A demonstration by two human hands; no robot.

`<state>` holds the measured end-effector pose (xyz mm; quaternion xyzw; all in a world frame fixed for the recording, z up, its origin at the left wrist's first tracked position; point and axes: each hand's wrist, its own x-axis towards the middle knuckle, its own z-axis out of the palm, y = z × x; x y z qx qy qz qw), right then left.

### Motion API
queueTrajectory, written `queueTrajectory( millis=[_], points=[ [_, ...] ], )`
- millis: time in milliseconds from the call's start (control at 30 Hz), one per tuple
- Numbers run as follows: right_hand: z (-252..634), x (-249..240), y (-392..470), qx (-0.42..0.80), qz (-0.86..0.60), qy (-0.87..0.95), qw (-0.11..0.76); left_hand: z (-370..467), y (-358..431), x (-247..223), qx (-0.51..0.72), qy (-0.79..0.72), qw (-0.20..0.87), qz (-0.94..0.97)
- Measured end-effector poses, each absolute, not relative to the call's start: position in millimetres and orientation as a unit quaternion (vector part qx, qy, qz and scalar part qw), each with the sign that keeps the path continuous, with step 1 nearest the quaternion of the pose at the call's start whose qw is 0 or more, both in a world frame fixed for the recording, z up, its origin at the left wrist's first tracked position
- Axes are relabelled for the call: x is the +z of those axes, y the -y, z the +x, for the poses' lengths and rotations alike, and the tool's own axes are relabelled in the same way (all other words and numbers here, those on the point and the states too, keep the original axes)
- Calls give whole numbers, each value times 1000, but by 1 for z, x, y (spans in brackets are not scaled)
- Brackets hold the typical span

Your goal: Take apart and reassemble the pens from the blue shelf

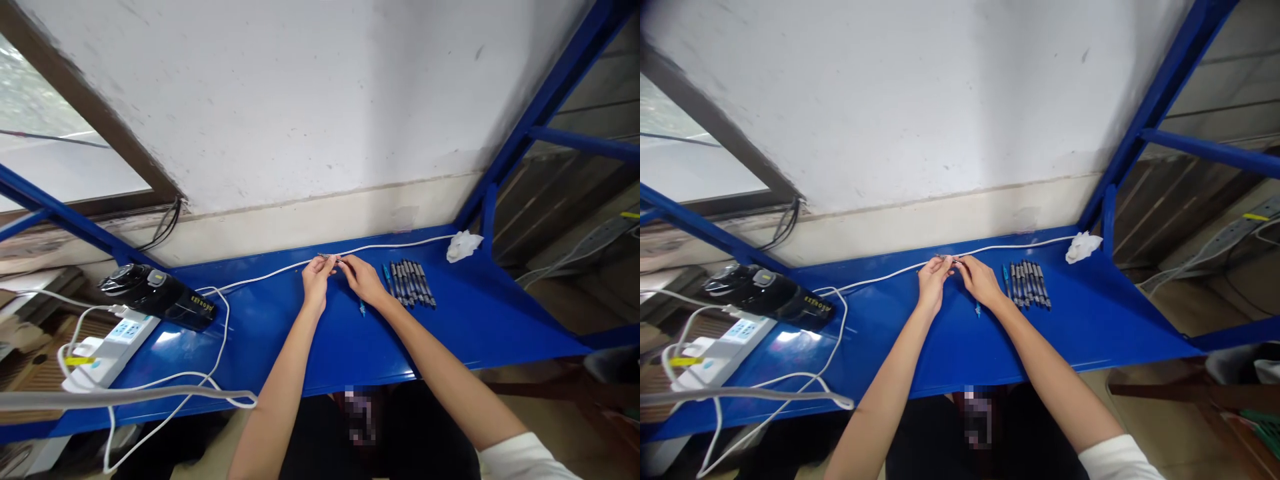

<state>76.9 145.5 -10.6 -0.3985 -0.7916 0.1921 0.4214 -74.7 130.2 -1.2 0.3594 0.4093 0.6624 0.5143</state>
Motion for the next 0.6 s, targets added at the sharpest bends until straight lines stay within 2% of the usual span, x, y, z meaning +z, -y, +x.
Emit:
queueTrajectory(
  millis=[600],
  points=[
    [74,-8,-141,183,-438,795,377,-70,-130,-1,672,-411,506,351]
  ],
)
